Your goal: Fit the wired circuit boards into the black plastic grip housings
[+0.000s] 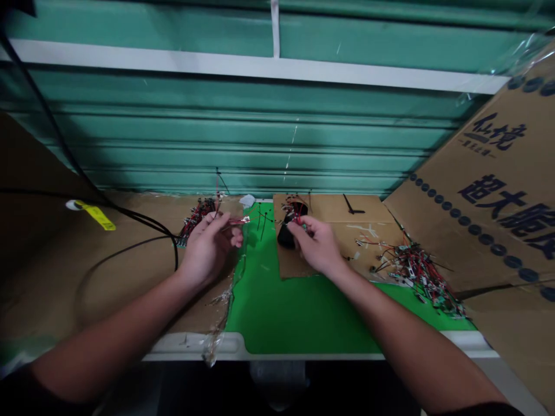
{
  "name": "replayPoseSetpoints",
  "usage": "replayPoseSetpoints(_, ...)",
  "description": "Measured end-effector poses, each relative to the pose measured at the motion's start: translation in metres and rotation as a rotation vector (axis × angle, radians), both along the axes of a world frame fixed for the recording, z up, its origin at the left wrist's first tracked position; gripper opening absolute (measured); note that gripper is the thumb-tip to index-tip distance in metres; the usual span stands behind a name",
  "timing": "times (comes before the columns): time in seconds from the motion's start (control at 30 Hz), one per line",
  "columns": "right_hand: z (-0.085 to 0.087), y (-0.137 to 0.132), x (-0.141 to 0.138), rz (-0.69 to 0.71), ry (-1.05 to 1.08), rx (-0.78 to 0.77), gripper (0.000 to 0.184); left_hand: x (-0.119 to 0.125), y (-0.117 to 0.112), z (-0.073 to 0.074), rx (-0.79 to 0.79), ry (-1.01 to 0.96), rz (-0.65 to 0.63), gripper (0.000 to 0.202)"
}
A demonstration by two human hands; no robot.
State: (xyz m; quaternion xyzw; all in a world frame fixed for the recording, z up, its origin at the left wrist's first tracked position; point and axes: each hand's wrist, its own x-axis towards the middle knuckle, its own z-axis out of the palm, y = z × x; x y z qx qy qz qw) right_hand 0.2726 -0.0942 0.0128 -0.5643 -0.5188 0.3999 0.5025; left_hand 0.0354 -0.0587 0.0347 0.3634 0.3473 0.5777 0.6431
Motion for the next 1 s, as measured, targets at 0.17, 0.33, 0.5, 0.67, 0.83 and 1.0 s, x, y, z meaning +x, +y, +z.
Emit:
replayPoseSetpoints(0.17,0.012,0.026,0.070,-0.329,-0.572,0.068,0.043,0.001,0.002,-0.006,-0.072,-0.010,-0.056,0.047)
replayPoseSetpoints(0.33,0.017,0.038,0.107,-0.313,-1.077,-0.310,0.039,0.005,0.002,-0.015,-0.076,-0.078,-0.086,0.039)
replayPoseSetpoints(0.5,0.018,0.034,0.097,-0.298,-1.148,-0.424,0.044,0.006,-0.002,-0.014,-0.078,-0.072,-0.103,0.030)
replayPoseSetpoints(0.67,0.034,0.010,0.067,-0.478,-1.345,-0.247,0.048,0.003,-0.005,-0.010,-0.102,0.019,-0.091,0.035)
replayPoseSetpoints(0.83,0.027,-0.017,0.010,-0.030,-0.607,0.198,0.039,0.005,-0.009,-0.012,-0.153,0.009,-0.116,0.049)
replayPoseSetpoints(1.0,0.007,-0.026,-0.032,0.213,-0.245,0.107,0.024,0.014,-0.016,-0.017,-0.177,0.016,-0.139,0.047)
